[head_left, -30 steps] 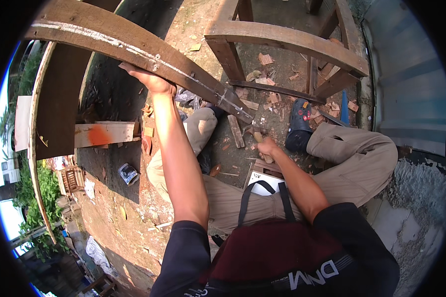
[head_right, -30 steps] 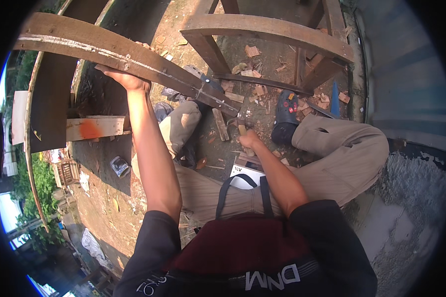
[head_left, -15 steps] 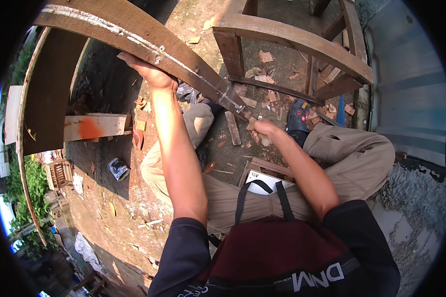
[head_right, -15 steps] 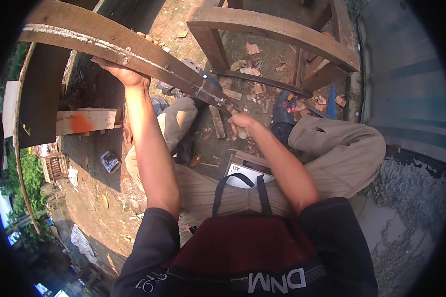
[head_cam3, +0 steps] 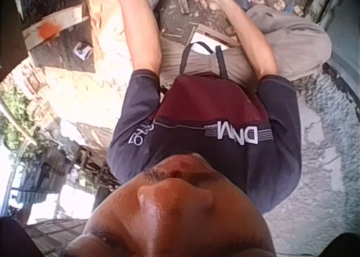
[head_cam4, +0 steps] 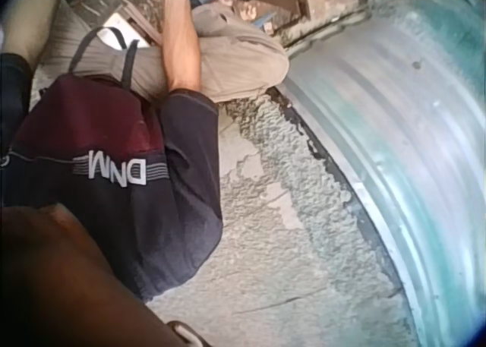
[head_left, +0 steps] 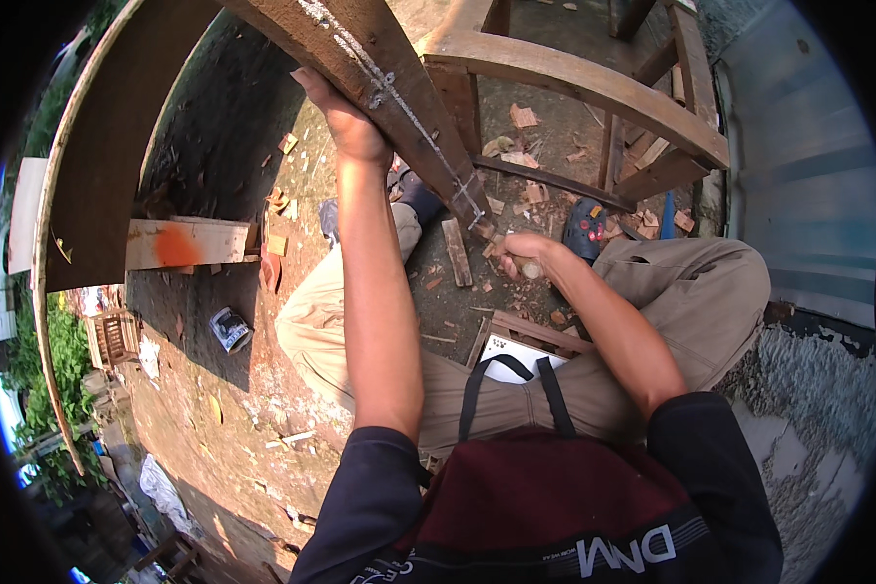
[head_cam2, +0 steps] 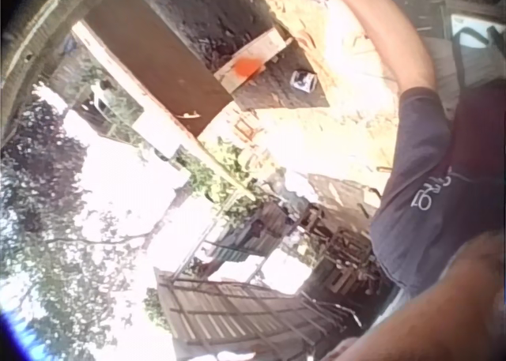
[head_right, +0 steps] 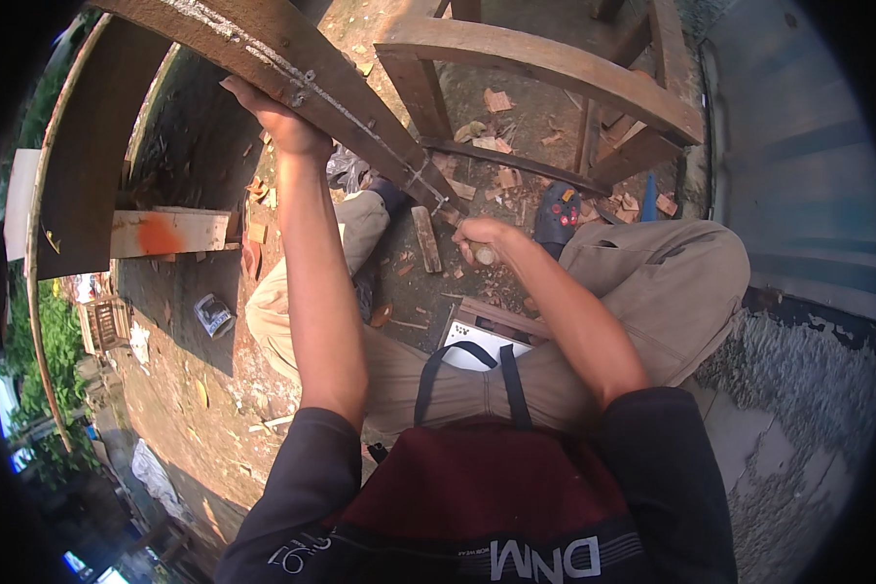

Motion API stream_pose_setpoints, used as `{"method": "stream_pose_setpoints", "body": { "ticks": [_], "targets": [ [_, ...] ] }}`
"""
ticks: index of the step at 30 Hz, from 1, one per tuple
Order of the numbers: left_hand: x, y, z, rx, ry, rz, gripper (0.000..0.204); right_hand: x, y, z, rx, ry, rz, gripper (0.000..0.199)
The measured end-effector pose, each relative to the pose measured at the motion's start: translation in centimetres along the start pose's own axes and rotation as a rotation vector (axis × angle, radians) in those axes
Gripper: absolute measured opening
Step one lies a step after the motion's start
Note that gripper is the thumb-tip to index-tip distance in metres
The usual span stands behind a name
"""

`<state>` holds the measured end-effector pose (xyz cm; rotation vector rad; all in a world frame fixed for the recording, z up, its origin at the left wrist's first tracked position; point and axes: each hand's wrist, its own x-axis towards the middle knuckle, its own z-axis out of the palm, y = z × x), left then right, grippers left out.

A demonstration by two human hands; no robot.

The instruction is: The person sits on the ground and uses a hammer to drive nails into a wooden frame, securing slats to the structure. The person repeatedly positions nails and strikes them with the hammer to fasten the pieces together.

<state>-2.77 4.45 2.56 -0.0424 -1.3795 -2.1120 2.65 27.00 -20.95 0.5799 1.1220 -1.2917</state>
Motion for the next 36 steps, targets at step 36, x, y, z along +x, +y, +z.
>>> {"method": "stream_pose_setpoints", "body": {
  "ticks": [36],
  "targets": [
    [6.2,-0.9,-16.0,0.180,0.387,0.098,0.110,3.1,4.5,0.0,-0.187,0.030,-0.425,0.023]
  ]
}}
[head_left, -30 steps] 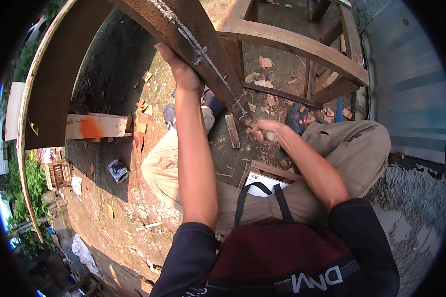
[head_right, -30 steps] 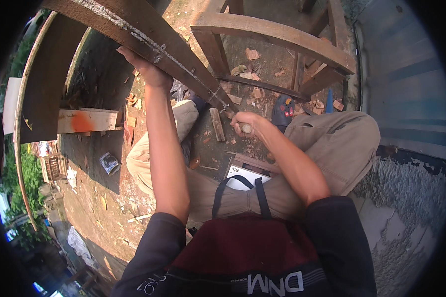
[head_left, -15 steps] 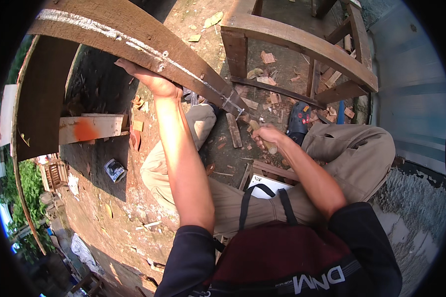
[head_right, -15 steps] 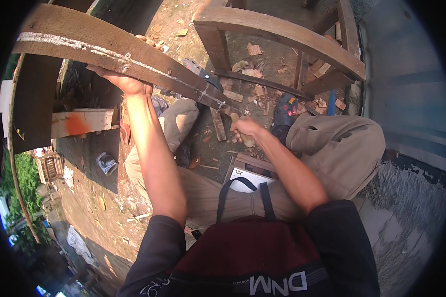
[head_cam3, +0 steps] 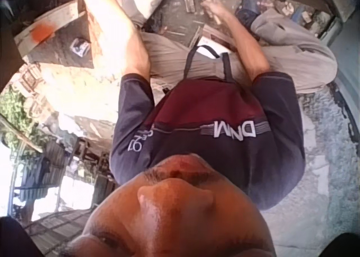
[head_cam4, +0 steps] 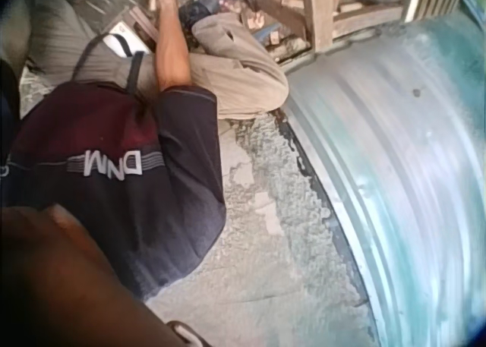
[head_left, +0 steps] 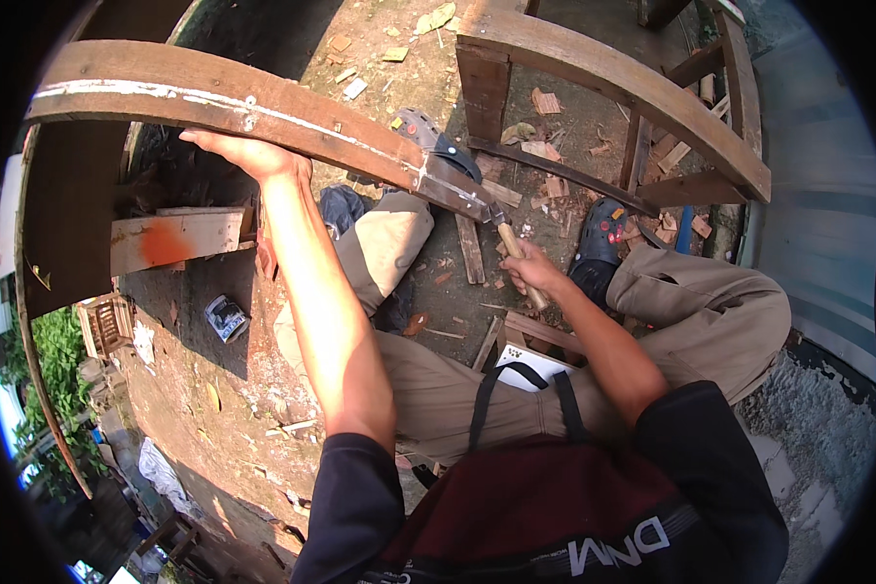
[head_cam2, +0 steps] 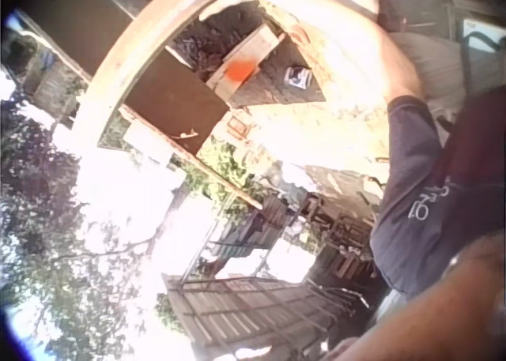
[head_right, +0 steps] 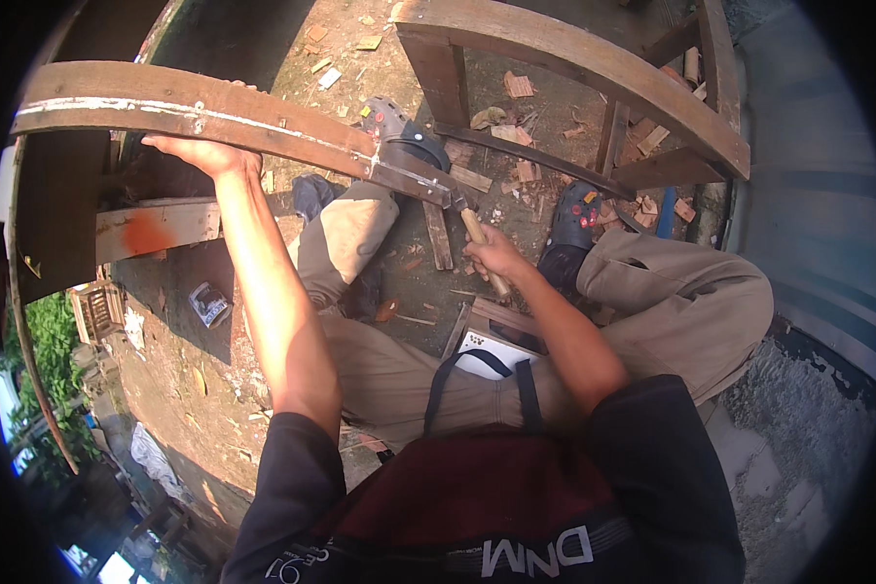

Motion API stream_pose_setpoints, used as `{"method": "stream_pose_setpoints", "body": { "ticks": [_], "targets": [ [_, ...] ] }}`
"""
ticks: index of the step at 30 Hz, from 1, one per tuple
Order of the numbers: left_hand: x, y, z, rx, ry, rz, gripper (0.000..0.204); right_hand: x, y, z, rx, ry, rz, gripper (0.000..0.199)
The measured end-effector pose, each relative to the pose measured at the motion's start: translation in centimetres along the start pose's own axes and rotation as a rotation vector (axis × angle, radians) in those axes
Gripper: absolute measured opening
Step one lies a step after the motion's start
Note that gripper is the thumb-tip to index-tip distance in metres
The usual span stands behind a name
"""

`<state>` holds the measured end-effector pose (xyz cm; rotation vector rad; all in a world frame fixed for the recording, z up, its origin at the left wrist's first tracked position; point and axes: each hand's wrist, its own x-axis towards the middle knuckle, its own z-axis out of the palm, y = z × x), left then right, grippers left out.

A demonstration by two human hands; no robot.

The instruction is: The person sits on the ground and uses a hammer to drive nails into a wooden frame, securing slats to the structure. The person repeatedly positions nails and strikes them with the hammer to fasten the pieces together.

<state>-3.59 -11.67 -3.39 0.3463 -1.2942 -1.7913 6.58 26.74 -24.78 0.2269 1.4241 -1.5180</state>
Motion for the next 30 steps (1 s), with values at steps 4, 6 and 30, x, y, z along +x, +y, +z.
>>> {"method": "stream_pose_setpoints", "body": {
  "ticks": [4,6,30],
  "targets": [
    [-0.8,0.9,-1.4,0.001,0.080,0.016,0.107,-2.2,-0.8,2.3,0.316,-0.052,-0.139,0.020],
    [-1.3,1.1,-2.1,0.007,0.113,-0.015,0.105,-2.5,-0.5,4.1,0.313,-0.004,-0.213,0.019],
    [-7.2,5.1,1.6,0.112,0.183,0.071,0.106,-2.4,-3.2,7.2,0.578,0.110,0.114,0.068]
  ]
}}
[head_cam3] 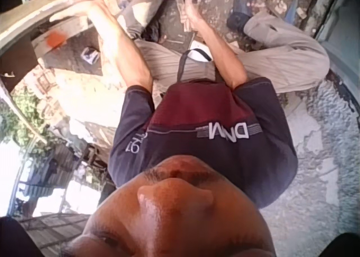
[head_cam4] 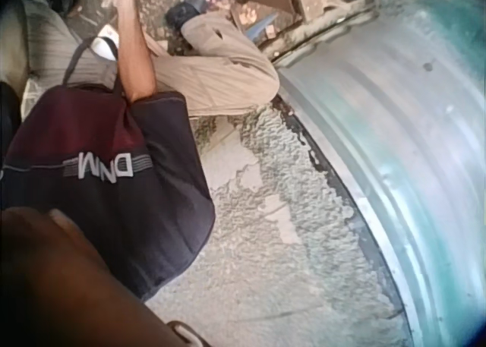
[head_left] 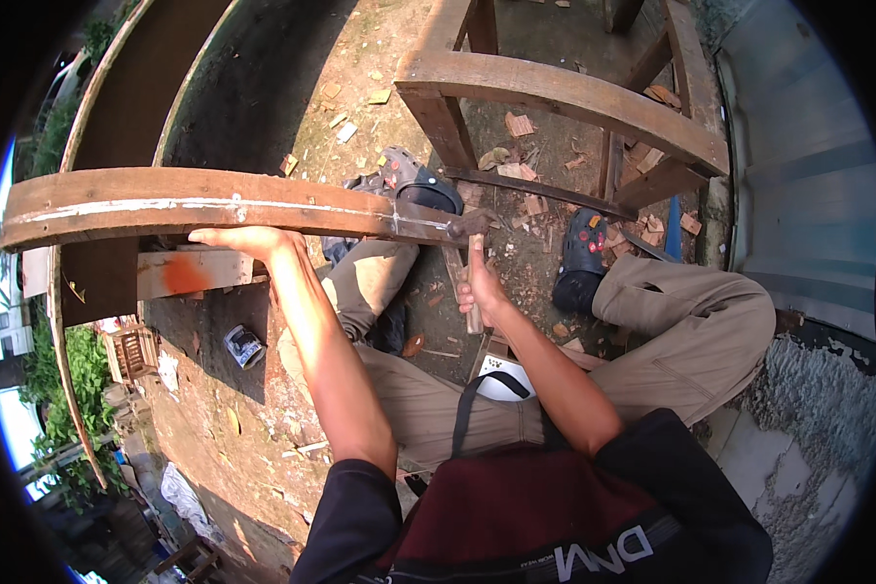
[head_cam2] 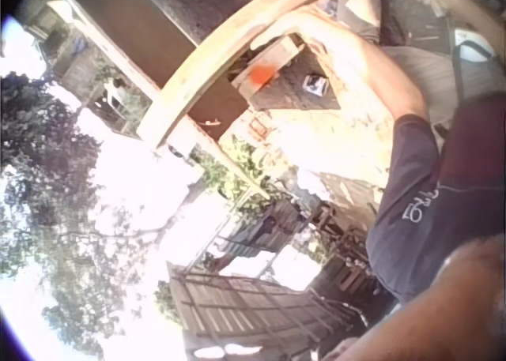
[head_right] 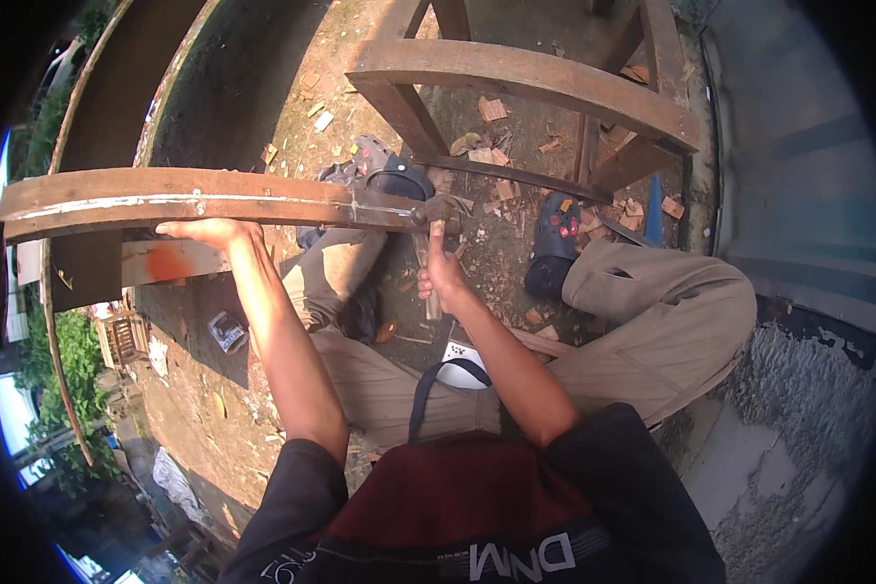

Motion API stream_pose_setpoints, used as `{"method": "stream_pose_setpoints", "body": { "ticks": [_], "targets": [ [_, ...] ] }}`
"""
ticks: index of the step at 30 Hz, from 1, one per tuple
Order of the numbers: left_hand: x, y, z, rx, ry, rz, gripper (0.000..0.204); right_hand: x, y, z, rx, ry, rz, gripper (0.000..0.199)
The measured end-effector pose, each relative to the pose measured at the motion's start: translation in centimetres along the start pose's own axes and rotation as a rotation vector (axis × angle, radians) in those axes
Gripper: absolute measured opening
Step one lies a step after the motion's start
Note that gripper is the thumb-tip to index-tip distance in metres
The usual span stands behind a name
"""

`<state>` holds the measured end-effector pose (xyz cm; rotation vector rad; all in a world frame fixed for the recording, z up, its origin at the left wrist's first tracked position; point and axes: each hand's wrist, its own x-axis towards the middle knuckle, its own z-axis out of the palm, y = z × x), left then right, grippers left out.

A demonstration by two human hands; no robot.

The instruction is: The person sits on the ground and uses a hammer to drive nails into a wooden frame, securing slats to the structure. The person repeatedly positions nails and strikes them with the hammer to fasten the pieces together.

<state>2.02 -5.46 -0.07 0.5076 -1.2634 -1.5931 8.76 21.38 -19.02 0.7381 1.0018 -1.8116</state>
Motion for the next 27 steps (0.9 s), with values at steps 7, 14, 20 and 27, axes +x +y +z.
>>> {"method": "stream_pose_setpoints", "body": {
  "ticks": [7,14,20,27],
  "targets": [
    [-0.7,1.3,-1.8,-0.042,-0.019,-0.051,0.105,-2.0,1.4,0.7,0.201,0.133,-0.387,0.066],
    [-0.6,0.2,-0.6,0.009,0.067,0.025,0.108,-1.7,0.4,-0.9,0.338,0.096,-0.393,0.068],
    [-1.1,1.0,-0.6,0.020,-0.012,0.042,0.101,0.0,0.6,-1.5,0.219,-0.014,-0.080,0.069],
    [-1.1,0.3,-1.5,-0.006,0.068,0.061,0.103,-0.5,1.1,-3.0,0.038,-0.123,0.125,0.065]
  ]
}}
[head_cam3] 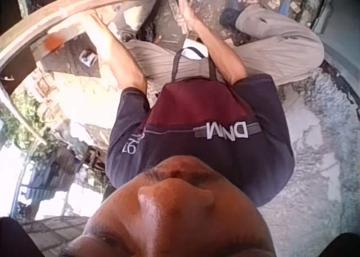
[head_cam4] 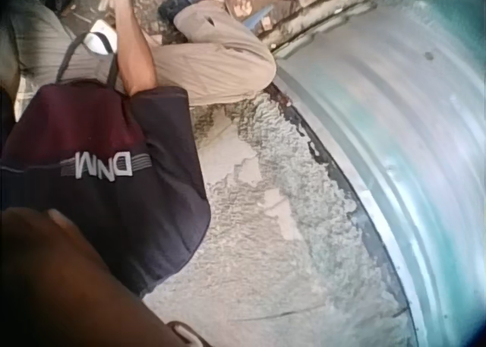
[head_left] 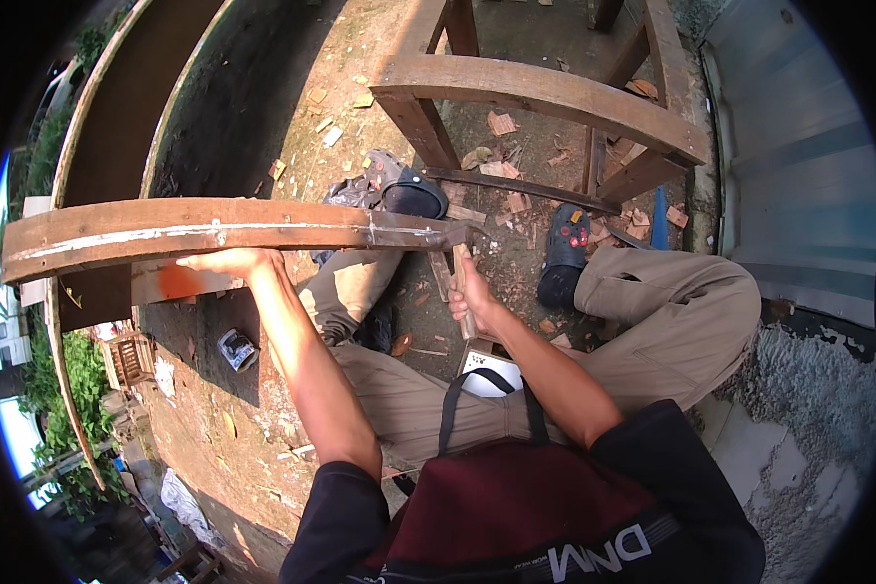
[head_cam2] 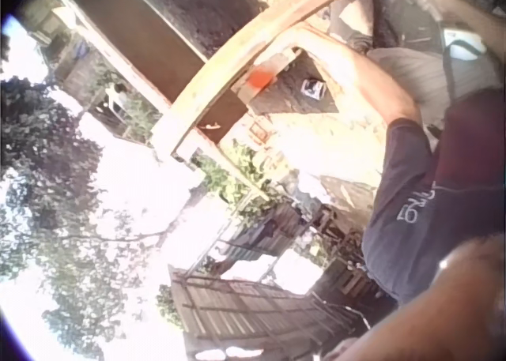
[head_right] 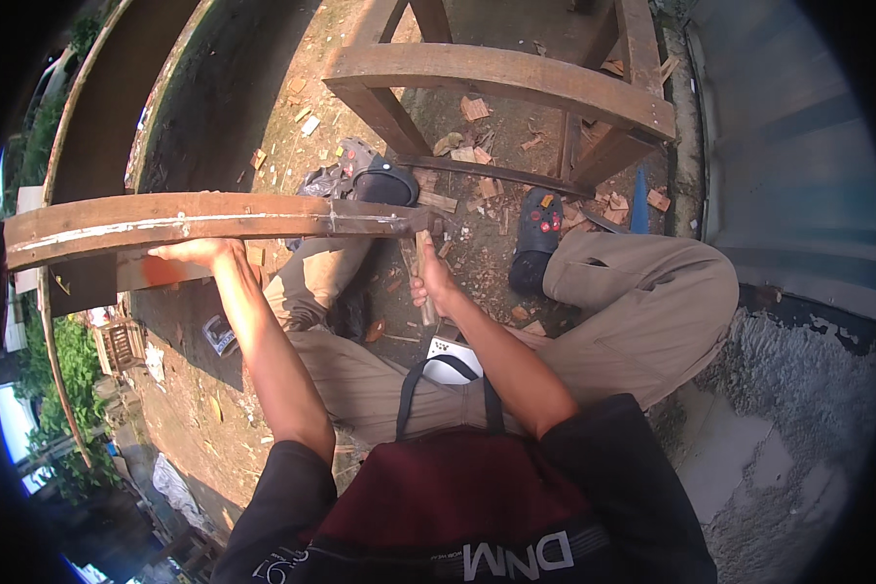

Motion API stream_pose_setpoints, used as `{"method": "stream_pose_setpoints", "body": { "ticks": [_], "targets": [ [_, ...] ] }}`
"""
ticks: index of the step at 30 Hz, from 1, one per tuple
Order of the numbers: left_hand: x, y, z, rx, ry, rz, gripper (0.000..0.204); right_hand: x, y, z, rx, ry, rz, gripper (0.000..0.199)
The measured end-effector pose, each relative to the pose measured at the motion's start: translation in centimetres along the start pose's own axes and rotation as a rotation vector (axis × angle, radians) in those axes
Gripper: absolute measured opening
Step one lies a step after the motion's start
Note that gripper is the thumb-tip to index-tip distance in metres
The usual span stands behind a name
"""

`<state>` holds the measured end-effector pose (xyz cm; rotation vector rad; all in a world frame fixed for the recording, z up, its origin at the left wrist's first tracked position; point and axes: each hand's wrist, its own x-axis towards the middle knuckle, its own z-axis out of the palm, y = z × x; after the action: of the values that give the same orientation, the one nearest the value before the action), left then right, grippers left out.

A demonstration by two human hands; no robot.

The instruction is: The person sits on the ground and uses a hammer to drive nails into a wooden frame, securing slats to the structure. The person repeatedly positions nails and strikes them with the hammer to fasten the pieces together.

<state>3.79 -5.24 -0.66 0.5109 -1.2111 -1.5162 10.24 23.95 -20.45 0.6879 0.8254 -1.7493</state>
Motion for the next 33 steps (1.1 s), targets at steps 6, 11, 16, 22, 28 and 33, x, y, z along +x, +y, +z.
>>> {"method": "stream_pose_setpoints", "body": {
  "ticks": [6,11,16,22,28,33],
  "targets": [
    [-1.2,0.8,0.8,-0.079,-0.115,-0.056,0.098,-1.3,-1.0,1.3,0.472,0.086,-0.620,0.063],
    [2.6,-1.1,-3.0,-0.039,-0.102,-0.027,0.101,-0.2,0.1,0.5,0.153,0.022,-0.110,0.065],
    [1.0,-1.1,0.1,-0.060,-0.082,0.041,0.102,-0.3,0.1,0.8,0.161,0.176,-0.508,0.067],
    [2.6,-2.1,-1.8,-0.033,-0.158,0.027,0.099,-0.5,1.0,1.0,0.196,0.073,-0.313,0.065],
    [0.8,-0.7,0.9,-0.098,-0.097,-0.095,0.103,-0.4,-0.8,-0.4,-0.109,0.139,-0.145,0.062],
    [1.8,-1.3,0.4,-0.167,-0.243,-0.104,0.107,1.8,-2.6,-4.1,-0.763,0.445,-0.429,0.055]
  ]
}}
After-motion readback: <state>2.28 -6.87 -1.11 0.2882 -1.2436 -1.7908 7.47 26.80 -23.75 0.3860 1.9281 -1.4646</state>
